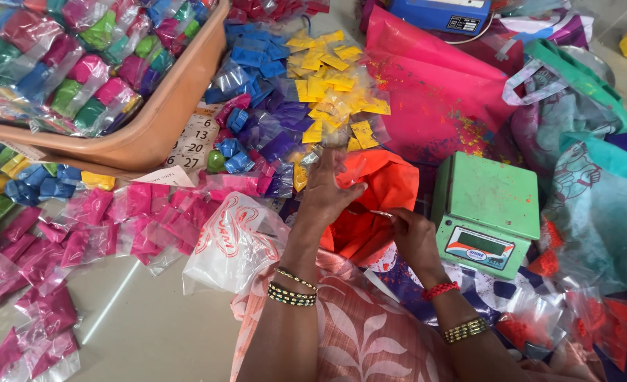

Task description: The person sits on the floor and fills small clear plastic pouches with red powder from a large orange bag, using a small spoon to scoop the powder. They place each pouch on a green weighing scale, check the reading, and set filled pouches aside with many already-filled colored pouches around them.

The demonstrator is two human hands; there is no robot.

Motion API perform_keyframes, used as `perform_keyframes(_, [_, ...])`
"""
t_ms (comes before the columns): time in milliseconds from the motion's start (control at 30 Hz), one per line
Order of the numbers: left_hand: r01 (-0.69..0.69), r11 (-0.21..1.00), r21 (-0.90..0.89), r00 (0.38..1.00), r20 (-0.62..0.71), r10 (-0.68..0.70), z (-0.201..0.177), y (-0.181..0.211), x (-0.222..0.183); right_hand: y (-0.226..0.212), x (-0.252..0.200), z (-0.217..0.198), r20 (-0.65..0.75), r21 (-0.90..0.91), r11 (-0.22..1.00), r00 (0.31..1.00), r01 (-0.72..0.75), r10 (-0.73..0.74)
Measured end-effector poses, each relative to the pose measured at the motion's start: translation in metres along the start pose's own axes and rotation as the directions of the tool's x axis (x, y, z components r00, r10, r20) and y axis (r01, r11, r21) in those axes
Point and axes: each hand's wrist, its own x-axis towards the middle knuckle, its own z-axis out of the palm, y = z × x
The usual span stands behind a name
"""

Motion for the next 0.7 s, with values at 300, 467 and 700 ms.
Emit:
perform_keyframes(300, [0.058, 0.998, 0.020, 0.997, 0.042, -0.059, -0.004, 0.008, -0.002, 0.021, -0.013, 0.025, 0.242, 0.022, 0.992, 0.964, -0.121, 0.112])
perform_keyframes(467, [0.068, 0.996, 0.051, 0.996, 0.047, -0.071, -0.001, 0.001, -0.002, 0.034, -0.009, 0.023, 0.376, 0.170, 0.909, 0.878, -0.380, 0.296])
perform_keyframes(700, [0.115, 0.989, 0.093, 0.990, 0.073, -0.122, 0.000, -0.001, -0.004, 0.047, -0.003, 0.009, 0.382, 0.562, 0.617, 0.834, -0.551, 0.398])
